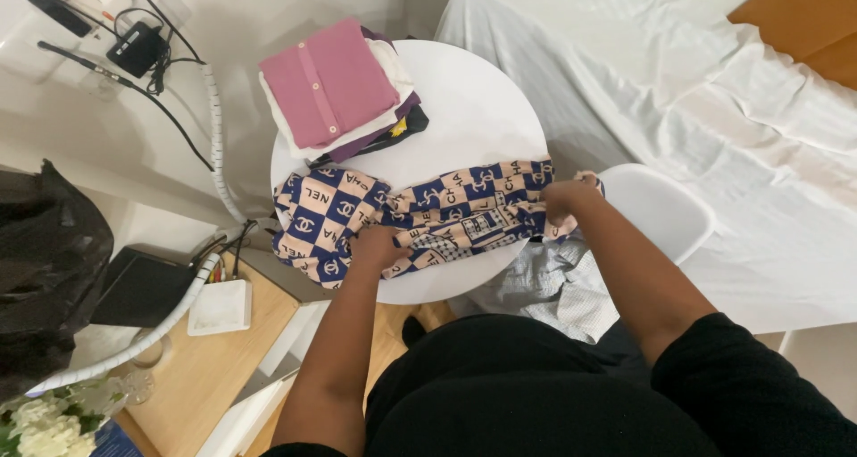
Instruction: The person folds a pink shirt and places it on a stack of clothes on a white table. They then unfold, smooth, and refold a patterned blue and beige shirt, placing it on the table.
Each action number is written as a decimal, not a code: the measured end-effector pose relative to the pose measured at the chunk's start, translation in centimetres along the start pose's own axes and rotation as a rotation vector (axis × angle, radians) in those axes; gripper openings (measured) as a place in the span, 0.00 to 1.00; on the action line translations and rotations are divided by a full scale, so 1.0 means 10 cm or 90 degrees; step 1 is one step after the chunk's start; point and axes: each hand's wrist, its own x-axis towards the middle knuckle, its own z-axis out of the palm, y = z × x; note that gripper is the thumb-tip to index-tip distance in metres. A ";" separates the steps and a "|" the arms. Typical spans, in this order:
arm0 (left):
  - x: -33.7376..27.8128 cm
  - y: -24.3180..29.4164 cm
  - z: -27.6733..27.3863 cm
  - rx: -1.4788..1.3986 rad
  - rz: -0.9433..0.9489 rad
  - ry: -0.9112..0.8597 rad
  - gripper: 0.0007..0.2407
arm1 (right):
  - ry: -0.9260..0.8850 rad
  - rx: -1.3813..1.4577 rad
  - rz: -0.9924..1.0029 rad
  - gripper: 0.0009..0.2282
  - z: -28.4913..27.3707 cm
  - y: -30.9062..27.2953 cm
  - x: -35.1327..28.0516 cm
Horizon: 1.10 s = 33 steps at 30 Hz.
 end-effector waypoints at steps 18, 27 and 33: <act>-0.10 0.37 -0.10 -0.136 0.101 0.329 0.13 | 0.266 0.081 0.033 0.30 -0.45 -0.73 -0.44; -0.32 0.58 0.23 -0.030 0.163 0.055 0.30 | 0.241 0.175 -0.011 0.31 -0.42 -0.96 -0.08; -0.26 0.28 0.20 -0.018 0.080 0.091 0.27 | 0.193 0.184 0.082 0.21 -0.47 -0.90 -0.08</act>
